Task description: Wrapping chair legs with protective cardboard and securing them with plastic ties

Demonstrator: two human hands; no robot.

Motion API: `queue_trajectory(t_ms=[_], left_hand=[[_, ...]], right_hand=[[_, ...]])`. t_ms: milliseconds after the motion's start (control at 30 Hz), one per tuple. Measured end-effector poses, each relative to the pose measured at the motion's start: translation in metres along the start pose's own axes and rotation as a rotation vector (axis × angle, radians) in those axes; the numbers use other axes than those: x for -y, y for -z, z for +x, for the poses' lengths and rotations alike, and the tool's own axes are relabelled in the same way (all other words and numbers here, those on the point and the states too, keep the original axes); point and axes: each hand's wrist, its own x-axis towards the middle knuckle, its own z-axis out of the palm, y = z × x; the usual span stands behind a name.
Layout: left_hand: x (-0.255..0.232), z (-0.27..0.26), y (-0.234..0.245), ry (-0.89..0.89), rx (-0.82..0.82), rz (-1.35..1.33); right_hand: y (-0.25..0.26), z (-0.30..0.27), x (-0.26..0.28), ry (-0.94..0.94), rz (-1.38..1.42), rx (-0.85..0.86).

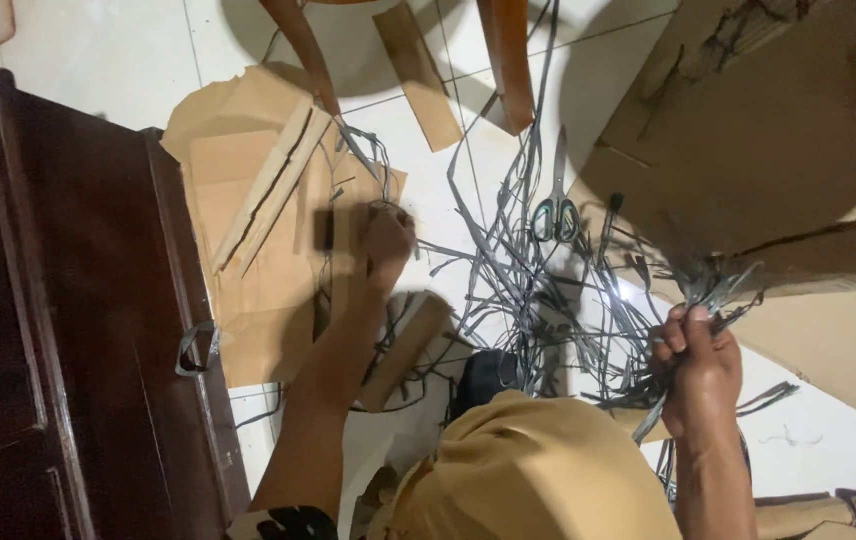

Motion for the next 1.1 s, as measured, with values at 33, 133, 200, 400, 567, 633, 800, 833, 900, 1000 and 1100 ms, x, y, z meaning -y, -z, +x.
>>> queue_trajectory(t_ms=[33,133,200,400,567,633,800,833,900,1000,1100], left_hand=[[0.018,0.015,-0.033,-0.14,-0.009,0.234],[-0.031,-0.048,0.021,-0.633,-0.213,0.055],[-0.111,-0.112,0.071,-0.972,-0.4,-0.375],[-0.175,-0.242,0.069,-1.135,0.507,-0.478],[-0.191,-0.252,0.054,-1.179,0.678,-0.627],[-0.214,-0.233,0.131,-1.053,0.779,-0.807],[-0.199,-0.171,0.087,-0.985,0.651,-1.271],[-0.194,-0.157,0.097,-0.844,0.451,-1.259],[-0.186,-0.127,0.145,-0.704,0.258,-1.233],[-0.126,-0.054,0.158,-0.262,0.035,-0.418],[-0.007,0.019,0.033,0.335,-0.373,-0.38]], right_hand=[[-0.001,0.001,-0.004,-0.006,-0.024,0.0],[-0.003,0.002,-0.016,-0.043,-0.066,-0.012],[-0.014,-0.001,-0.023,-0.074,-0.083,-0.027],[0.002,0.023,-0.075,-0.095,-0.491,0.125],[0.03,0.048,-0.1,-0.214,-0.159,0.271],[0.031,0.041,-0.098,-0.108,-0.176,0.26],[-0.009,0.013,-0.068,0.035,-0.424,0.288],[-0.018,0.007,-0.062,0.021,-0.31,0.251],[-0.031,-0.003,-0.05,0.008,-0.191,0.212],[-0.035,-0.01,-0.034,0.088,-0.196,0.151],[-0.036,-0.015,-0.028,0.083,-0.15,0.139]])
